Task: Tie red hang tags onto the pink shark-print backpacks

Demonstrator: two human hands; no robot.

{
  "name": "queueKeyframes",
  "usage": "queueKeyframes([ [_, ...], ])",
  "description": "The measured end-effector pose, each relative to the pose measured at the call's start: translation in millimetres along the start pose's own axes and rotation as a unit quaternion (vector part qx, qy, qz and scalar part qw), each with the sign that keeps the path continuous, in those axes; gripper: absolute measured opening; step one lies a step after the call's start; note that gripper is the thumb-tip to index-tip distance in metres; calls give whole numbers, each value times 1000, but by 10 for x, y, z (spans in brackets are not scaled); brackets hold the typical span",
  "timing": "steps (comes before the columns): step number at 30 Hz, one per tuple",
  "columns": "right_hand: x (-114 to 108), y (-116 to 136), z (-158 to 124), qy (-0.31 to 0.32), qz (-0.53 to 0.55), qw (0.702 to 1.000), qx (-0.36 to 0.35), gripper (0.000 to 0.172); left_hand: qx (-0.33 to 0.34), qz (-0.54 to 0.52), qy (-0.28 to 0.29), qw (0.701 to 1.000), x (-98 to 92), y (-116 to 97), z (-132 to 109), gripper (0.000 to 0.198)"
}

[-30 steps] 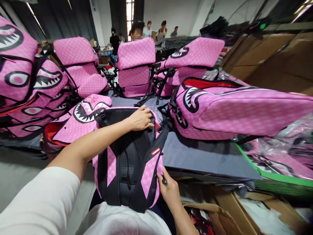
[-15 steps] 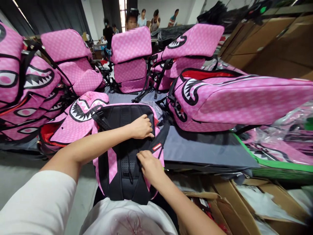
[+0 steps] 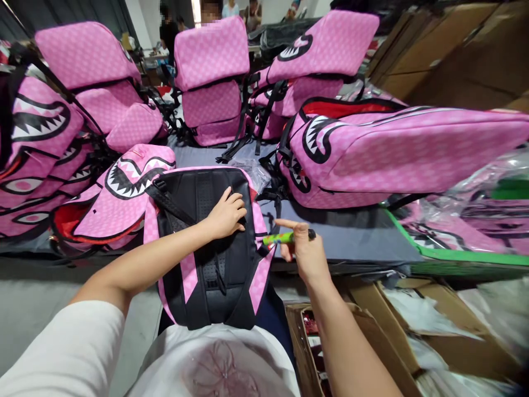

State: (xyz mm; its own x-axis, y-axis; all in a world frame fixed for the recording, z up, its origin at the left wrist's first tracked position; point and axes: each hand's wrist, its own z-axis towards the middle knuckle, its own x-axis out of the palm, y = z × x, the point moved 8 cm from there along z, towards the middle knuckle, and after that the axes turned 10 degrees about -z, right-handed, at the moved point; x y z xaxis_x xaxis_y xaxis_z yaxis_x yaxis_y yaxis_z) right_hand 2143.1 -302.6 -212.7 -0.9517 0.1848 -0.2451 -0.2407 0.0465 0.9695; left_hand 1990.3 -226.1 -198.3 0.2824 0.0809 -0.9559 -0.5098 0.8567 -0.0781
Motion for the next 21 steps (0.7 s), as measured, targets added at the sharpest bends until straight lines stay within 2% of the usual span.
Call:
queueKeyframes([
  [4,195,19,132,-60,79,995,-30,60,-22,-36,-37,998,1,-10,-93,23],
  [8,257,-171,171,-166,26,985,-42,41,1,-62,-71,996,25,-126,-217,11],
  [10,269,-221,150,-200,-29,978,-54,38,9,-57,-81,995,57,-173,-265,11],
  [14,322,-177,104,-220,-117,963,-98,36,20,-56,-83,995,113,-205,-292,11],
  [21,385,-161,99,-204,-209,946,-139,31,18,-69,-84,994,127,-181,-297,11],
])
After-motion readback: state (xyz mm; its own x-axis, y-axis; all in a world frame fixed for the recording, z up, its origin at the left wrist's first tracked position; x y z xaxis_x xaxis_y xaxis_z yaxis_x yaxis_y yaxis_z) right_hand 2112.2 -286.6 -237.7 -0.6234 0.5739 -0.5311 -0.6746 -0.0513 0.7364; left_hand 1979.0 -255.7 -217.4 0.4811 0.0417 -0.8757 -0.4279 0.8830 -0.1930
